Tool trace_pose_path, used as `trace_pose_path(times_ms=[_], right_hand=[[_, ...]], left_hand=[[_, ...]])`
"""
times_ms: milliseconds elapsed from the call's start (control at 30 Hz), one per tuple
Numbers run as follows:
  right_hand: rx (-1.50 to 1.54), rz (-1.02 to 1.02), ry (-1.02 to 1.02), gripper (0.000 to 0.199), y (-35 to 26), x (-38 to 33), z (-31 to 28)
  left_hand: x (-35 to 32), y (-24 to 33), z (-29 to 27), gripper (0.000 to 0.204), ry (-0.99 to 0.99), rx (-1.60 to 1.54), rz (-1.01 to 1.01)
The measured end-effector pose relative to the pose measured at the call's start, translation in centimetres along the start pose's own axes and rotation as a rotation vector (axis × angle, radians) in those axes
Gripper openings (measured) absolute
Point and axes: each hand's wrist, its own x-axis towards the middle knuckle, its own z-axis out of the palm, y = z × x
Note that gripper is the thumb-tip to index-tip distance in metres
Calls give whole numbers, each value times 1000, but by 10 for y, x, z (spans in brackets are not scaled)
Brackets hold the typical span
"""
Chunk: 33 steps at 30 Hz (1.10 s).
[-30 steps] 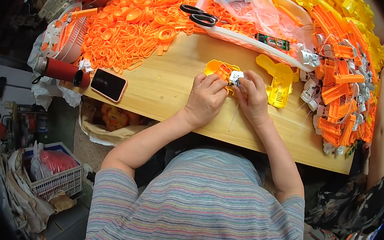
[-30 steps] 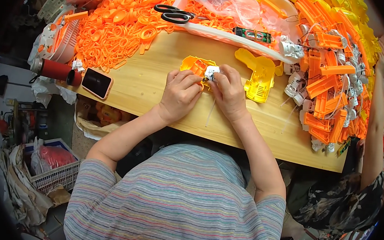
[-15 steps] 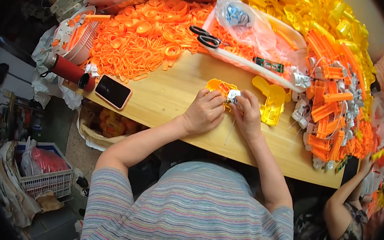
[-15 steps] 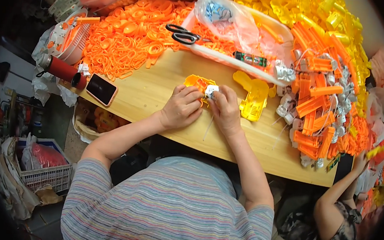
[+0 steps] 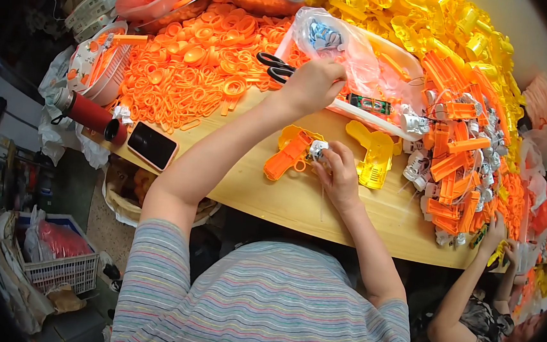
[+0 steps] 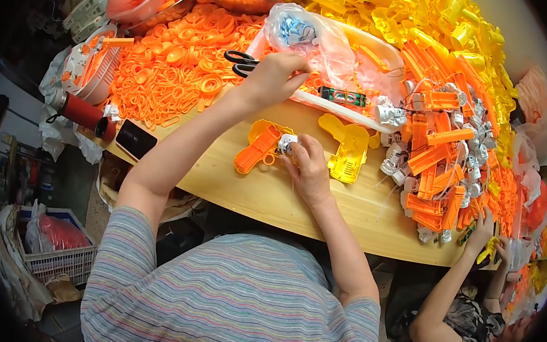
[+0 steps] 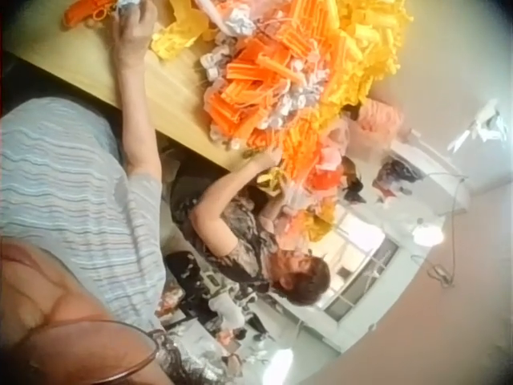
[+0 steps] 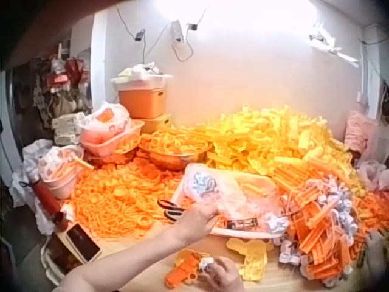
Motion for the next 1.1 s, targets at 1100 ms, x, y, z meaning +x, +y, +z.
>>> trace_pose_path(times_ms=[1100], right_hand=[[-38, -19, 37, 29, -42, -21, -7]], left_hand=[[-96, 21, 3, 44, 404, -454, -365]])
